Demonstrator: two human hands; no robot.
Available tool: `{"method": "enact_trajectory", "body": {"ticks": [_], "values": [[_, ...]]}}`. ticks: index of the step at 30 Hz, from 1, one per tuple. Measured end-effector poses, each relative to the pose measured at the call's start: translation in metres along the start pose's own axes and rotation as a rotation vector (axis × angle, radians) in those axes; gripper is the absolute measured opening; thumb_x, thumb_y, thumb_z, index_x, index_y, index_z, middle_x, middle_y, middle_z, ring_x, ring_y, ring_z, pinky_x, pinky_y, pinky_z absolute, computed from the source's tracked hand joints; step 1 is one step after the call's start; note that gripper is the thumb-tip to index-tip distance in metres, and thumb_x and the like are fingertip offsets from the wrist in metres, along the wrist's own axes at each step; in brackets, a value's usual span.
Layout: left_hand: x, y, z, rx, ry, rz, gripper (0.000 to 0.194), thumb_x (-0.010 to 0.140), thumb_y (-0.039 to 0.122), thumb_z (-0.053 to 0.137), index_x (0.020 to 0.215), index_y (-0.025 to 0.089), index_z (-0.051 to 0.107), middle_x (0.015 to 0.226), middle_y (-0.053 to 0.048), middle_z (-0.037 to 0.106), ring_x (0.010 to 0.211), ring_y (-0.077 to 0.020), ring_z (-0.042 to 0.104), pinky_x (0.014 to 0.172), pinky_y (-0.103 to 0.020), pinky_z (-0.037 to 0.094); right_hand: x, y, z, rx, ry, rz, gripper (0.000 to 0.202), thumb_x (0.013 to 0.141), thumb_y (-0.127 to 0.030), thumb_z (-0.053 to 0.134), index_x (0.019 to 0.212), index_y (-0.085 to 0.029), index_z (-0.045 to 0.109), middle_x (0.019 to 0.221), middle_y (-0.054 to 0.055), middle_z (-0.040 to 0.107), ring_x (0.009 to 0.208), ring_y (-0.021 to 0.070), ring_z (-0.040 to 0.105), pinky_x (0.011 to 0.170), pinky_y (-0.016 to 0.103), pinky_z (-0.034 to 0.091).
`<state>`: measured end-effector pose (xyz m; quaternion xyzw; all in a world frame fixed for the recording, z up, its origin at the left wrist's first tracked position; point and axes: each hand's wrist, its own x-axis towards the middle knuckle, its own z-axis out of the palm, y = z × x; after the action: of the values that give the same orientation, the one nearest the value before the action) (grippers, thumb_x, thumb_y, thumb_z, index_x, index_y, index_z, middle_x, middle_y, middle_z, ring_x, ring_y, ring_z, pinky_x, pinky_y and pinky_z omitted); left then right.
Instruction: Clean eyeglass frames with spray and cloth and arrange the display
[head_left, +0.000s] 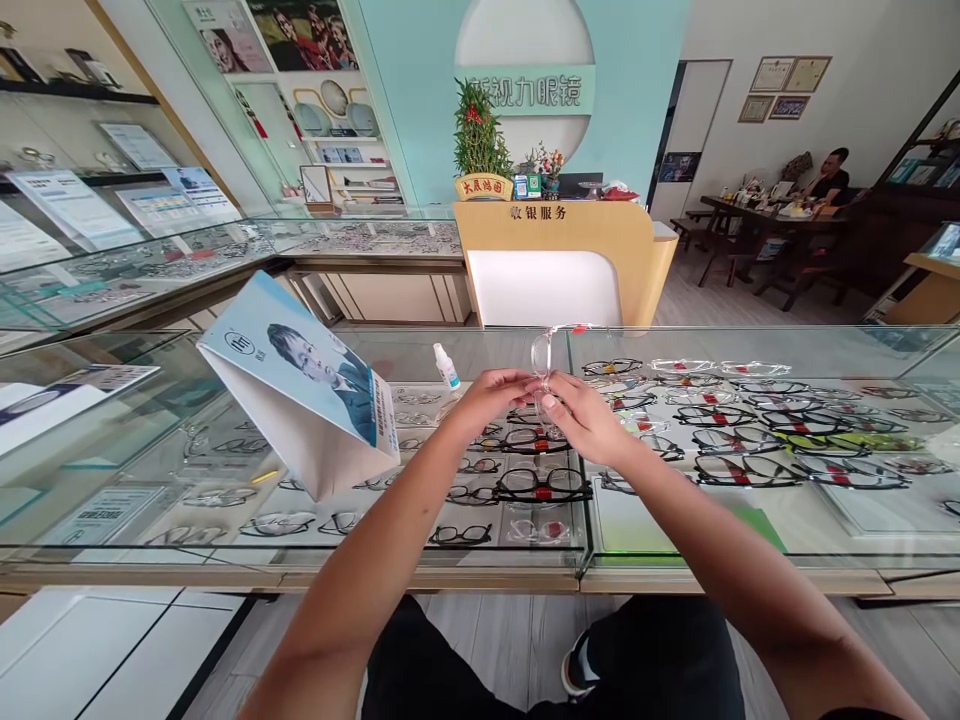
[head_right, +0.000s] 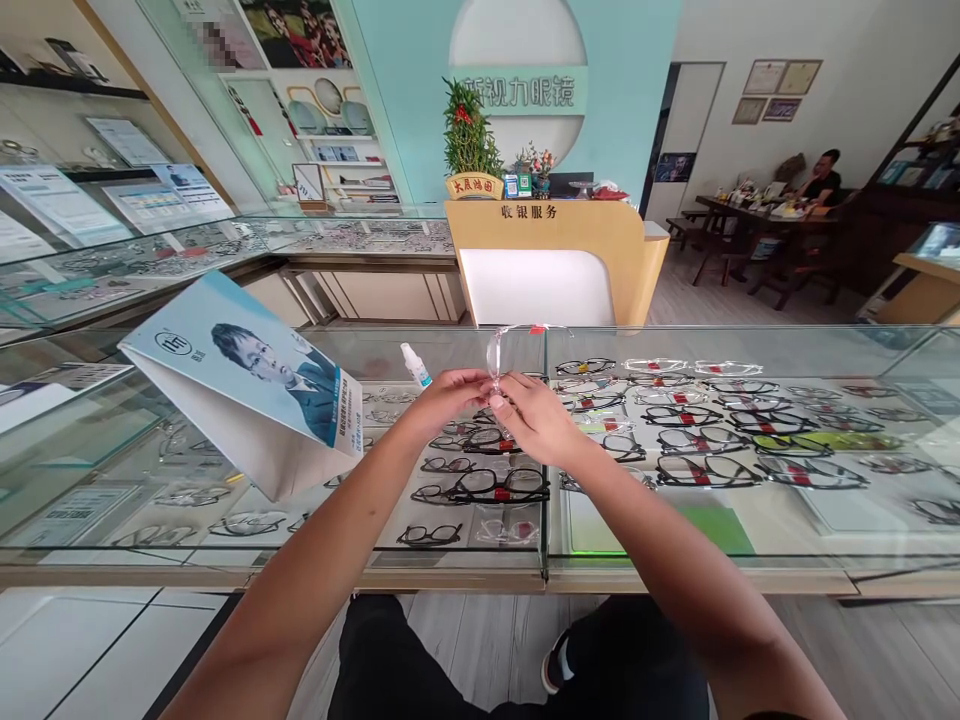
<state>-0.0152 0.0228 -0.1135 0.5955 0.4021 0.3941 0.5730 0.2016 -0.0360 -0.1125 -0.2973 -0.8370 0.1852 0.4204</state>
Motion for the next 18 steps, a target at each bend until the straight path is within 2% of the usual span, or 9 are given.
{"method": "enact_trajectory", "body": {"ticks": [5, 9, 18], "values": [[0.0013, -0.0023, -0.0045, -0.041, -0.053, -0.117, 0.059, 0.058, 0.059, 0.109, 0.090, 0.017, 0.085, 0.088, -0.003, 0.077, 0.085, -0.0175, 0.067, 0.090, -0.037, 0.053, -0.0014, -0.0006, 0.0021, -0.043, -0.015, -0.016, 0.057, 0.123, -0.064, 0.029, 0.124, -0.026, 0.072, 0.111, 0.012, 0.076, 0.109, 0.0314, 0.070, 0.101, 0.049, 0.055], [0.0016, -0.0040, -0.0060, -0.073, -0.044, -0.136, 0.057, 0.054, 0.055, 0.111, 0.086, 0.017, 0.083, 0.084, 0.000, 0.074, 0.083, -0.0153, 0.066, 0.090, -0.034, 0.053, -0.0026, -0.0012, 0.0027, -0.024, -0.011, -0.023, 0.055, 0.124, -0.061, 0.031, 0.127, -0.026, 0.073, 0.116, 0.013, 0.077, 0.113, 0.0315, 0.071, 0.103, 0.049, 0.055], [-0.0013, -0.0013, -0.0084, -0.174, -0.185, -0.179, 0.062, 0.061, 0.058, 0.113, 0.094, 0.015, 0.084, 0.087, -0.003, 0.076, 0.084, -0.0144, 0.068, 0.084, -0.031, 0.052, -0.0041, -0.0051, 0.0025, 0.046, 0.026, -0.038, 0.054, 0.124, -0.061, 0.034, 0.132, -0.024, 0.074, 0.121, 0.013, 0.078, 0.116, 0.0297, 0.072, 0.103, 0.047, 0.058]]}}
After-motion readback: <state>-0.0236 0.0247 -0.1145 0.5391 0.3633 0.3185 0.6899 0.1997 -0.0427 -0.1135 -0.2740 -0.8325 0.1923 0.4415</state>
